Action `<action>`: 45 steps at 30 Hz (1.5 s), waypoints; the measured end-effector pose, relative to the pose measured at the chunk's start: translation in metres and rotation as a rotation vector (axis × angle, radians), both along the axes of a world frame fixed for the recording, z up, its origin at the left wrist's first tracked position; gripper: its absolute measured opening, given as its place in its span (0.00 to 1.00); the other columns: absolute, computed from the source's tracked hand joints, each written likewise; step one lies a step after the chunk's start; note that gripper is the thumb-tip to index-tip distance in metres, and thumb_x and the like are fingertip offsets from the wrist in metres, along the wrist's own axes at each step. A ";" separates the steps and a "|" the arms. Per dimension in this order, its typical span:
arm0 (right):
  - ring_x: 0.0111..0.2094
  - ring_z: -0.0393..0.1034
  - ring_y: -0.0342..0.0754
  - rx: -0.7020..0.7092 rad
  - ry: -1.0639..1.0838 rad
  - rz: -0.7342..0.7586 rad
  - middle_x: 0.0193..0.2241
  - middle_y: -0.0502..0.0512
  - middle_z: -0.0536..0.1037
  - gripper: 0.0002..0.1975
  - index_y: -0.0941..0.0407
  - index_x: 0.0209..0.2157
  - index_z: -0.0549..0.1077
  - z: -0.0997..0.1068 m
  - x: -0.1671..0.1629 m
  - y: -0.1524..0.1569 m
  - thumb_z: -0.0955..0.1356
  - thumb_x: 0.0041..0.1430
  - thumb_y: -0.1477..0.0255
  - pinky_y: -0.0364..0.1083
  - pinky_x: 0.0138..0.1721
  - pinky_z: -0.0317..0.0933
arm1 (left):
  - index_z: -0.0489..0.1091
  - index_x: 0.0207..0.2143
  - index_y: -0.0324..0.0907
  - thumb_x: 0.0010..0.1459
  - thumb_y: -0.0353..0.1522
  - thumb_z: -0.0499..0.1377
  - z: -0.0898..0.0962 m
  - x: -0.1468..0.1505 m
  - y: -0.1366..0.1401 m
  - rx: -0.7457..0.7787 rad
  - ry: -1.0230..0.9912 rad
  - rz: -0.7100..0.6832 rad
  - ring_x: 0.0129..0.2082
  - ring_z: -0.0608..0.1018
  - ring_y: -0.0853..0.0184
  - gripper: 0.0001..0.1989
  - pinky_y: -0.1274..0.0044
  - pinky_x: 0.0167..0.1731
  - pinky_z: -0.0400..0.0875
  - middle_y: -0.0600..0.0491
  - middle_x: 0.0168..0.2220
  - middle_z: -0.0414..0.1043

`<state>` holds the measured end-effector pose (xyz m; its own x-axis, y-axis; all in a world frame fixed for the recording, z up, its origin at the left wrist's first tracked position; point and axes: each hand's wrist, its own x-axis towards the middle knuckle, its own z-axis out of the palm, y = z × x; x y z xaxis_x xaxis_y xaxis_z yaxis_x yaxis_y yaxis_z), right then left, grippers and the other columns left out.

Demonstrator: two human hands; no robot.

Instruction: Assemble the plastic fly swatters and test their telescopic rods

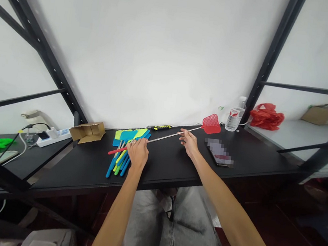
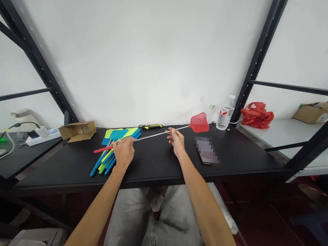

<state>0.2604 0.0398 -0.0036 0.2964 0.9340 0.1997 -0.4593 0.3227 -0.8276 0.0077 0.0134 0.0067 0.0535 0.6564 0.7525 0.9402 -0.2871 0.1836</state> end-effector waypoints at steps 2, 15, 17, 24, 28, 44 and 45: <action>0.25 0.71 0.40 0.006 0.093 -0.065 0.38 0.54 0.82 0.21 0.51 0.45 0.76 0.002 0.007 -0.001 0.72 0.53 0.54 0.37 0.20 0.58 | 0.74 0.38 0.44 0.69 0.36 0.43 0.000 -0.002 0.001 -0.003 -0.029 0.009 0.39 0.73 0.57 0.20 0.66 0.45 0.53 0.47 0.38 0.78; 0.24 0.69 0.38 -0.019 0.283 -0.226 0.39 0.53 0.82 0.11 0.54 0.36 0.75 0.003 0.027 0.000 0.71 0.58 0.61 0.37 0.21 0.60 | 0.75 0.37 0.45 0.68 0.35 0.44 0.001 -0.007 0.000 -0.083 -0.016 0.000 0.39 0.74 0.57 0.19 0.66 0.44 0.54 0.46 0.34 0.78; 0.24 0.70 0.38 -0.027 0.270 -0.198 0.38 0.52 0.82 0.12 0.54 0.33 0.74 0.003 0.023 -0.001 0.72 0.57 0.60 0.37 0.21 0.60 | 0.75 0.37 0.45 0.68 0.35 0.44 0.003 -0.003 -0.002 -0.080 -0.011 0.014 0.39 0.74 0.57 0.19 0.66 0.44 0.54 0.46 0.34 0.78; 0.32 0.74 0.42 0.028 0.019 0.105 0.45 0.53 0.81 0.16 0.53 0.35 0.75 0.003 -0.017 -0.009 0.73 0.53 0.54 0.38 0.23 0.61 | 0.76 0.39 0.45 0.69 0.35 0.43 0.005 0.018 -0.008 -0.061 0.042 -0.016 0.34 0.74 0.58 0.20 0.67 0.43 0.56 0.46 0.31 0.77; 0.35 0.75 0.44 0.012 -0.051 0.190 0.48 0.54 0.80 0.17 0.52 0.38 0.77 0.004 -0.021 -0.012 0.72 0.54 0.53 0.39 0.25 0.63 | 0.75 0.39 0.45 0.69 0.36 0.43 0.004 0.017 -0.006 -0.062 0.097 -0.053 0.35 0.75 0.58 0.20 0.68 0.41 0.57 0.46 0.33 0.77; 0.36 0.74 0.46 -0.059 0.307 -0.256 0.49 0.55 0.79 0.17 0.51 0.39 0.74 0.001 0.025 -0.001 0.68 0.59 0.52 0.42 0.22 0.62 | 0.75 0.43 0.49 0.64 0.50 0.53 0.006 0.007 -0.012 -0.200 0.123 -0.238 0.35 0.77 0.62 0.19 0.74 0.29 0.58 0.50 0.37 0.77; 0.37 0.74 0.47 -0.048 0.315 -0.257 0.50 0.55 0.78 0.17 0.51 0.39 0.74 0.000 0.028 -0.001 0.67 0.60 0.52 0.42 0.23 0.63 | 0.76 0.42 0.49 0.63 0.49 0.53 0.006 0.005 -0.012 -0.216 0.139 -0.258 0.36 0.77 0.62 0.19 0.74 0.29 0.58 0.50 0.38 0.77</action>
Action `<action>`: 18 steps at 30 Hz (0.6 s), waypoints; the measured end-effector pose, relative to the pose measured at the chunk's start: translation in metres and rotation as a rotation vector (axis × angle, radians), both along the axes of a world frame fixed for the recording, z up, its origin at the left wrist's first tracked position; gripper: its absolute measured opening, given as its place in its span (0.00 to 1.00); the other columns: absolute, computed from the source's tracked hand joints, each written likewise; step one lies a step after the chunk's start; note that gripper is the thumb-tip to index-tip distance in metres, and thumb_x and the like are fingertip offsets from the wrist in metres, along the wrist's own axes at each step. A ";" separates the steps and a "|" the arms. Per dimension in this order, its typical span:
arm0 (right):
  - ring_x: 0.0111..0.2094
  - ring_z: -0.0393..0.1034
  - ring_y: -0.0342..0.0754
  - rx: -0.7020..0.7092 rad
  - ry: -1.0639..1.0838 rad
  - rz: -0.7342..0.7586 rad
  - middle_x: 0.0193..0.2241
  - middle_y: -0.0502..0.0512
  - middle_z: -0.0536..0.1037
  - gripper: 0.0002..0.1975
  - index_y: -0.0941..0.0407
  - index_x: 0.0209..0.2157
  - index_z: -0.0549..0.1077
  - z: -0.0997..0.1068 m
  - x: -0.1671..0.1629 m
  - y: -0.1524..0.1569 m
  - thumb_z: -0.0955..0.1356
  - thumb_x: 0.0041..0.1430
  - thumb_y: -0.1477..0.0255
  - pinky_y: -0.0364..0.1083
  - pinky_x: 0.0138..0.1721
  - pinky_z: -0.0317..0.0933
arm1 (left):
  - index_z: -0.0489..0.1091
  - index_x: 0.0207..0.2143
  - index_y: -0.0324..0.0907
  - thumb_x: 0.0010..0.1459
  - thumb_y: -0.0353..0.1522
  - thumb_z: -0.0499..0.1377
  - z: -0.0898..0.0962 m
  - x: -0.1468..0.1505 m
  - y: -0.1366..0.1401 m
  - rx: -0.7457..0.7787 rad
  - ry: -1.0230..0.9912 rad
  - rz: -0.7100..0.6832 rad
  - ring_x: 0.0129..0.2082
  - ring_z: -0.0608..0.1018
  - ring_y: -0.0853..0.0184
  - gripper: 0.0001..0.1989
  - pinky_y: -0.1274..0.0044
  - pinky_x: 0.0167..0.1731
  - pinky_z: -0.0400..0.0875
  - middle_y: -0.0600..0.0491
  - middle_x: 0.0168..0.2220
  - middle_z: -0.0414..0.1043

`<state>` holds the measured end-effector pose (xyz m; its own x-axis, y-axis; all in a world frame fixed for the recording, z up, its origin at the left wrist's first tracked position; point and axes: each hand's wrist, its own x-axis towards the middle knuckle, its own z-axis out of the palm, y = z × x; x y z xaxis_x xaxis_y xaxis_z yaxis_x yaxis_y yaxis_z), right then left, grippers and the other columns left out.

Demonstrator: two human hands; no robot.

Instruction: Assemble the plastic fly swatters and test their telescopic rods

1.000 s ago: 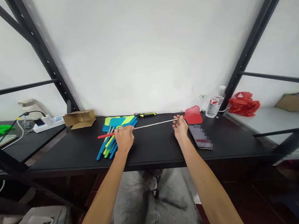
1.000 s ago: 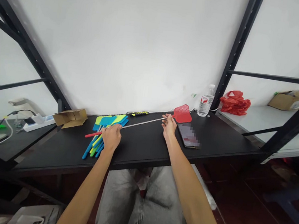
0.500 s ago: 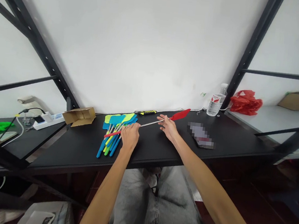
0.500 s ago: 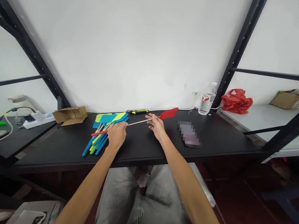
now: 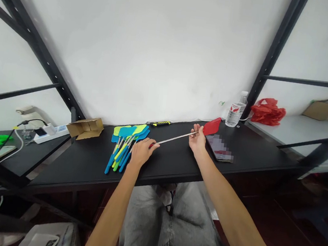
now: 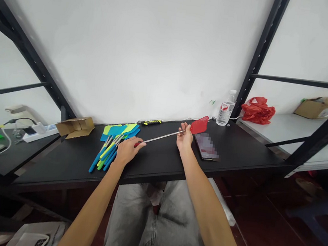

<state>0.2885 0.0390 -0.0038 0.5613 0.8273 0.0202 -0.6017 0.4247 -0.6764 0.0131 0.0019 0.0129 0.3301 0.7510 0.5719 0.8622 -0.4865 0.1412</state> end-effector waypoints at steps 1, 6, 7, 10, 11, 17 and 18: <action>0.38 0.74 0.47 0.015 0.010 0.005 0.51 0.55 0.78 0.17 0.51 0.39 0.73 -0.001 0.002 0.000 0.66 0.61 0.52 0.42 0.23 0.64 | 0.76 0.43 0.50 0.64 0.49 0.53 0.000 -0.001 0.000 -0.011 0.016 -0.019 0.37 0.77 0.62 0.18 0.75 0.29 0.59 0.50 0.39 0.77; 0.42 0.75 0.48 0.024 -0.055 0.010 0.52 0.54 0.77 0.21 0.49 0.38 0.71 -0.004 0.007 0.003 0.59 0.63 0.48 0.45 0.27 0.66 | 0.77 0.44 0.49 0.66 0.43 0.52 -0.004 -0.002 0.003 -0.046 0.024 -0.071 0.39 0.78 0.62 0.16 0.75 0.31 0.62 0.51 0.40 0.78; 0.42 0.75 0.48 0.014 -0.085 0.006 0.52 0.54 0.77 0.21 0.49 0.38 0.71 -0.004 0.007 0.003 0.59 0.62 0.47 0.45 0.27 0.66 | 0.77 0.44 0.49 0.66 0.43 0.51 -0.005 -0.001 0.003 -0.055 0.018 -0.080 0.40 0.78 0.62 0.16 0.75 0.32 0.62 0.51 0.41 0.78; 0.42 0.76 0.48 0.005 -0.107 0.015 0.50 0.54 0.78 0.18 0.49 0.37 0.70 -0.002 0.005 0.002 0.63 0.60 0.49 0.43 0.29 0.65 | 0.77 0.44 0.48 0.67 0.42 0.51 -0.008 0.000 0.004 -0.074 -0.006 -0.086 0.41 0.78 0.61 0.17 0.75 0.36 0.64 0.49 0.42 0.79; 0.41 0.76 0.48 0.005 -0.098 0.023 0.50 0.54 0.78 0.18 0.50 0.37 0.69 -0.001 0.003 0.001 0.64 0.60 0.50 0.43 0.29 0.65 | 0.77 0.44 0.47 0.67 0.42 0.50 -0.008 0.001 0.004 -0.079 -0.011 -0.088 0.41 0.78 0.61 0.17 0.75 0.36 0.65 0.49 0.42 0.79; 0.37 0.76 0.46 0.010 -0.151 0.170 0.46 0.53 0.80 0.18 0.51 0.36 0.69 0.004 -0.030 -0.006 0.68 0.58 0.51 0.42 0.29 0.66 | 0.77 0.42 0.47 0.68 0.42 0.49 -0.008 0.013 0.003 -0.103 -0.052 -0.105 0.40 0.79 0.61 0.18 0.75 0.36 0.64 0.49 0.40 0.80; 0.37 0.76 0.46 0.004 -0.182 0.200 0.45 0.53 0.81 0.18 0.51 0.36 0.70 0.004 -0.037 -0.006 0.68 0.57 0.50 0.42 0.28 0.66 | 0.77 0.42 0.47 0.68 0.42 0.49 -0.007 0.015 0.002 -0.108 -0.059 -0.100 0.40 0.78 0.61 0.18 0.75 0.35 0.63 0.48 0.40 0.80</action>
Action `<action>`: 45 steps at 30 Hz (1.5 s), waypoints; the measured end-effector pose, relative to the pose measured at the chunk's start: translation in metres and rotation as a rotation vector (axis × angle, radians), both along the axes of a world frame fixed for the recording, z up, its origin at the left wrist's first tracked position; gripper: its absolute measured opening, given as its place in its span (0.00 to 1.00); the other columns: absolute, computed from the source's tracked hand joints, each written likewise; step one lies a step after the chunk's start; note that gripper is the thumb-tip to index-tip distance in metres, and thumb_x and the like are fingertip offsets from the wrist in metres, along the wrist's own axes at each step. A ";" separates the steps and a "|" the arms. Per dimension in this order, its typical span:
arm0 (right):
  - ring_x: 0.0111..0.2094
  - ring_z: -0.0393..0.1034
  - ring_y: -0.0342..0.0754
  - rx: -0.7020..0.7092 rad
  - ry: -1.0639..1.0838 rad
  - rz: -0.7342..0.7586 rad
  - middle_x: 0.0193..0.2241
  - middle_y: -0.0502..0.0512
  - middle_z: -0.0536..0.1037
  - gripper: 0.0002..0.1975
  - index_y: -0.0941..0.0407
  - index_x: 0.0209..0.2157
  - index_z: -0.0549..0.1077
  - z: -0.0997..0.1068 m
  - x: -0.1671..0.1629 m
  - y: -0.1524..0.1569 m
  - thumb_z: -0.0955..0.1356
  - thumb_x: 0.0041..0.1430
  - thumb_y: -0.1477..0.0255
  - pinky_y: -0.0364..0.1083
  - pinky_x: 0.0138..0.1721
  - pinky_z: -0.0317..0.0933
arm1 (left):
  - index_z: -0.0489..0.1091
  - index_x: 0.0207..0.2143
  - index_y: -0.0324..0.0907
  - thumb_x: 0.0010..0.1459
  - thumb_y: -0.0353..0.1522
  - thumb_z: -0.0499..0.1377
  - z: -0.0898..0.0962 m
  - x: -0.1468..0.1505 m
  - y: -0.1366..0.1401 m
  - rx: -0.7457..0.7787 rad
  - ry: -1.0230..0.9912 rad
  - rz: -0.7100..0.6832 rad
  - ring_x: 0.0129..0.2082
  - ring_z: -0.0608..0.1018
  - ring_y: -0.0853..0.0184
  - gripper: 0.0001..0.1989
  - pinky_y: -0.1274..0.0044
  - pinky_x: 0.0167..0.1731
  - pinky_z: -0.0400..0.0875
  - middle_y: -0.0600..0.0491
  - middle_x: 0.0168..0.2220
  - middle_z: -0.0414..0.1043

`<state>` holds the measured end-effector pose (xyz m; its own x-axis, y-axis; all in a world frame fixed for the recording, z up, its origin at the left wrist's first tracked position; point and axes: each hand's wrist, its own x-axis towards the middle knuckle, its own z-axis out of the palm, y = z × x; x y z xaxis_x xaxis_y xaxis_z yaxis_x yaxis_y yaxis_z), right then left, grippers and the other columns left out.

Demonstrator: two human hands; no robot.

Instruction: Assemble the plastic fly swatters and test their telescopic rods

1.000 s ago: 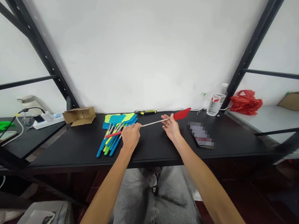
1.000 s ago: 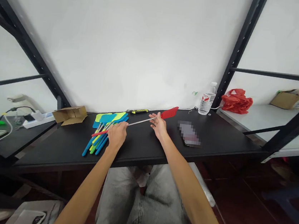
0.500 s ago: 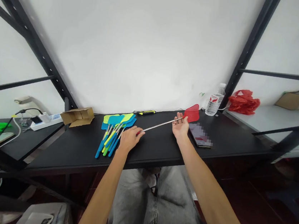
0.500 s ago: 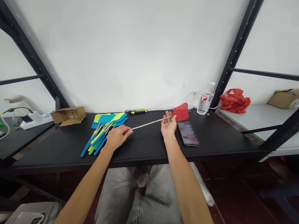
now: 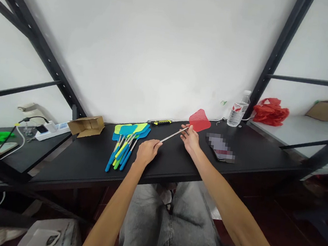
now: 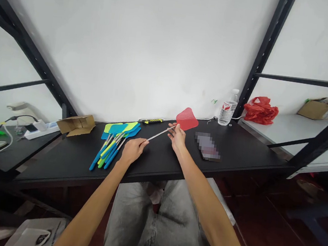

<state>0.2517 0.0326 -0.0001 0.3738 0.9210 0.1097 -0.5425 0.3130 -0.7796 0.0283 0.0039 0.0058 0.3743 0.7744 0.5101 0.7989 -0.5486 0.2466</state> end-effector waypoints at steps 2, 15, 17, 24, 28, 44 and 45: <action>0.35 0.76 0.46 0.009 -0.040 0.053 0.43 0.53 0.81 0.18 0.51 0.36 0.70 -0.002 -0.011 0.000 0.69 0.56 0.50 0.42 0.28 0.66 | 0.77 0.41 0.46 0.68 0.42 0.48 0.001 0.004 -0.001 -0.011 -0.003 0.009 0.38 0.78 0.61 0.19 0.75 0.33 0.61 0.47 0.38 0.79; 0.32 0.76 0.45 0.076 -0.184 0.143 0.37 0.56 0.82 0.20 0.54 0.34 0.74 -0.004 -0.048 -0.001 0.70 0.54 0.50 0.40 0.27 0.65 | 0.76 0.37 0.43 0.69 0.40 0.47 0.002 0.028 0.004 -0.038 -0.191 -0.045 0.27 0.75 0.66 0.20 0.77 0.29 0.58 0.50 0.28 0.76; 0.32 0.76 0.45 0.086 -0.184 0.159 0.37 0.56 0.82 0.21 0.53 0.34 0.74 -0.005 -0.053 0.000 0.70 0.54 0.49 0.40 0.27 0.66 | 0.76 0.37 0.43 0.68 0.40 0.48 0.002 0.029 0.005 -0.055 -0.234 -0.049 0.26 0.75 0.67 0.19 0.78 0.29 0.59 0.51 0.27 0.76; 0.32 0.76 0.45 0.134 -0.444 0.249 0.37 0.54 0.82 0.21 0.52 0.38 0.79 -0.010 -0.056 -0.001 0.71 0.54 0.51 0.39 0.24 0.63 | 0.75 0.40 0.40 0.68 0.43 0.47 0.003 0.031 0.013 -0.138 -0.524 -0.033 0.24 0.74 0.69 0.21 0.78 0.28 0.65 0.52 0.27 0.75; 0.32 0.75 0.46 0.118 -0.456 0.219 0.37 0.54 0.81 0.23 0.53 0.43 0.79 -0.012 -0.057 0.002 0.72 0.52 0.52 0.40 0.25 0.65 | 0.71 0.52 0.40 0.68 0.37 0.47 0.002 0.045 0.013 -0.165 -0.549 -0.064 0.32 0.77 0.66 0.19 0.75 0.35 0.71 0.48 0.37 0.77; 0.46 0.76 0.62 -0.695 -1.433 -0.308 0.41 0.69 0.80 0.15 0.59 0.40 0.79 0.009 0.018 -0.011 0.64 0.62 0.67 0.53 0.45 0.66 | 0.70 0.57 0.48 0.67 0.39 0.49 -0.014 0.054 -0.013 -0.136 0.133 -0.039 0.62 0.65 0.54 0.20 0.57 0.62 0.56 0.48 0.62 0.65; 0.47 0.75 0.63 -0.717 -1.477 -0.289 0.42 0.70 0.79 0.15 0.59 0.41 0.79 0.010 0.014 -0.012 0.64 0.62 0.67 0.54 0.45 0.66 | 0.70 0.57 0.49 0.67 0.39 0.48 -0.014 0.054 -0.013 -0.144 0.139 -0.030 0.63 0.64 0.54 0.20 0.56 0.62 0.56 0.48 0.63 0.64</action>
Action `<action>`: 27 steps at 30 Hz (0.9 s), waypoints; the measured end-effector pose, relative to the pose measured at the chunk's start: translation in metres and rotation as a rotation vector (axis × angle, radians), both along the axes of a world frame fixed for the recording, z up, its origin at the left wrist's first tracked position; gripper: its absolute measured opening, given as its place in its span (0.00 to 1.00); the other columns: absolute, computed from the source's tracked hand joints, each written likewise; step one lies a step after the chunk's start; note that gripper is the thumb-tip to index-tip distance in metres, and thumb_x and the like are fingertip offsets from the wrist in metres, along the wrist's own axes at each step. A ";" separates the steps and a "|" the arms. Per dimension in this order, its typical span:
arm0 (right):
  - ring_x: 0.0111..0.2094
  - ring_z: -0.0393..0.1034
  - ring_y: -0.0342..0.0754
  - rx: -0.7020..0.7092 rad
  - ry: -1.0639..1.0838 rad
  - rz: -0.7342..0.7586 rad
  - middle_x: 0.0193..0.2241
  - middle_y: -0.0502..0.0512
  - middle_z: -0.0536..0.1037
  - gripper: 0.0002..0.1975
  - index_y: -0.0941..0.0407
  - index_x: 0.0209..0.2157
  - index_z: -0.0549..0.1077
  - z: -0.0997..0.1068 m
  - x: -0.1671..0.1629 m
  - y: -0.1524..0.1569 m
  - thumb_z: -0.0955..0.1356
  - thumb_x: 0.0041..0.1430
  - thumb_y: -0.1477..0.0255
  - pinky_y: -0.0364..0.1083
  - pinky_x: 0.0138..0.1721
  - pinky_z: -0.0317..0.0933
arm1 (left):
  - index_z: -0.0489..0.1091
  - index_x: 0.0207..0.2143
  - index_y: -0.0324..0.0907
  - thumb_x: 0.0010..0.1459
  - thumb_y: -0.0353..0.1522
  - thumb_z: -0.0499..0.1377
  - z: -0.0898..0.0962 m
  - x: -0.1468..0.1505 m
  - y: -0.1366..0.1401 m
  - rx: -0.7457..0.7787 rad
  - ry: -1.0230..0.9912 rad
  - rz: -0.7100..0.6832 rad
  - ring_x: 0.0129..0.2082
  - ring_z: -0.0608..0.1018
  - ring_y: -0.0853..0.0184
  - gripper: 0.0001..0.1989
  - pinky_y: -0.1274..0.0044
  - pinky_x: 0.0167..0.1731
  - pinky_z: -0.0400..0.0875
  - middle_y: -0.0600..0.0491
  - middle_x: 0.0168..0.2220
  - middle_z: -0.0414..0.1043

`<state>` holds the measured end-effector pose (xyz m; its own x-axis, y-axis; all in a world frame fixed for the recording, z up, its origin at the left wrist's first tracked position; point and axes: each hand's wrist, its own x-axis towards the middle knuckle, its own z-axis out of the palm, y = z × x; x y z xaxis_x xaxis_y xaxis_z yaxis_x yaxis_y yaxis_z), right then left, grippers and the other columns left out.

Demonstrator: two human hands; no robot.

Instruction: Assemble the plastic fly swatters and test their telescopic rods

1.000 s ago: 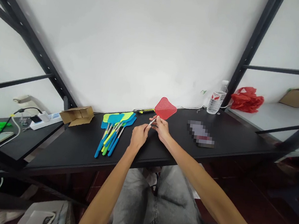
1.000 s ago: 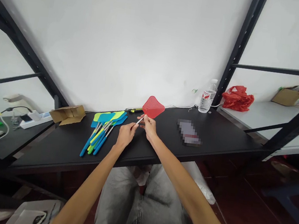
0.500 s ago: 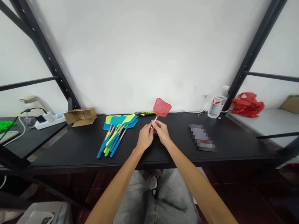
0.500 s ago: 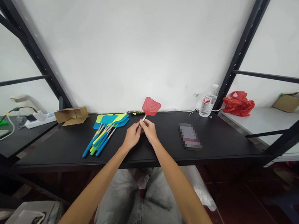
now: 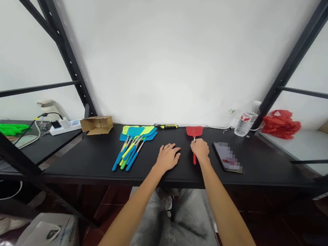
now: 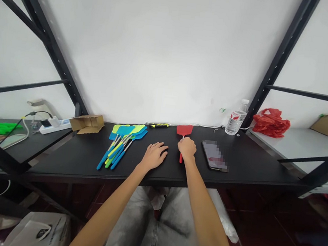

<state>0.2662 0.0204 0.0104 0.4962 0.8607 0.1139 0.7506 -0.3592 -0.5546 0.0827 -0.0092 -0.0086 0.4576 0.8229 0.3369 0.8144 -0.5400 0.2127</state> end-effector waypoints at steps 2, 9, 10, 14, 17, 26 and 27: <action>0.47 0.75 0.63 -0.030 -0.073 0.012 0.43 0.70 0.78 0.15 0.59 0.43 0.78 0.001 -0.008 -0.002 0.64 0.62 0.67 0.55 0.45 0.66 | 0.69 0.58 0.50 0.67 0.39 0.48 0.000 0.000 -0.001 -0.010 0.008 0.010 0.64 0.63 0.53 0.21 0.56 0.62 0.55 0.49 0.63 0.64; 0.45 0.75 0.60 0.001 -0.226 0.044 0.46 0.67 0.74 0.16 0.56 0.47 0.77 -0.002 -0.012 -0.010 0.64 0.64 0.64 0.55 0.44 0.65 | 0.69 0.58 0.51 0.67 0.40 0.49 0.001 -0.001 0.000 -0.018 0.004 0.020 0.64 0.64 0.53 0.20 0.56 0.62 0.56 0.49 0.63 0.64; 0.45 0.74 0.60 0.010 -0.230 0.045 0.46 0.67 0.74 0.17 0.56 0.48 0.77 -0.001 -0.011 -0.012 0.64 0.64 0.64 0.54 0.44 0.65 | 0.70 0.58 0.51 0.67 0.40 0.49 0.000 -0.002 0.001 -0.013 -0.001 0.021 0.63 0.64 0.53 0.20 0.57 0.62 0.56 0.49 0.63 0.64; 0.49 0.70 0.59 0.152 -0.300 0.092 0.49 0.66 0.73 0.19 0.54 0.52 0.75 0.006 -0.020 -0.020 0.62 0.66 0.63 0.52 0.45 0.63 | 0.70 0.57 0.52 0.66 0.42 0.50 -0.001 -0.007 0.004 0.014 -0.012 0.042 0.62 0.65 0.54 0.20 0.61 0.61 0.58 0.50 0.62 0.65; 0.50 0.67 0.56 0.253 -0.382 0.314 0.50 0.64 0.73 0.20 0.54 0.55 0.73 0.007 -0.043 -0.022 0.61 0.67 0.65 0.50 0.49 0.60 | 0.72 0.55 0.52 0.66 0.40 0.50 -0.001 -0.016 0.008 0.038 0.000 0.091 0.61 0.67 0.55 0.19 0.62 0.60 0.60 0.50 0.61 0.67; 0.48 0.65 0.53 0.198 -0.432 0.527 0.48 0.60 0.74 0.17 0.53 0.50 0.76 -0.011 -0.077 -0.013 0.60 0.66 0.71 0.48 0.49 0.58 | 0.73 0.51 0.41 0.60 0.30 0.50 0.013 -0.080 0.028 0.374 0.020 0.619 0.59 0.66 0.49 0.19 0.55 0.61 0.50 0.41 0.58 0.68; 0.48 0.65 0.53 0.205 -0.429 0.530 0.48 0.60 0.74 0.17 0.53 0.49 0.77 -0.012 -0.076 -0.013 0.60 0.66 0.71 0.48 0.49 0.58 | 0.73 0.50 0.39 0.60 0.30 0.50 0.013 -0.087 0.030 0.356 0.023 0.685 0.57 0.68 0.48 0.19 0.55 0.59 0.53 0.39 0.55 0.69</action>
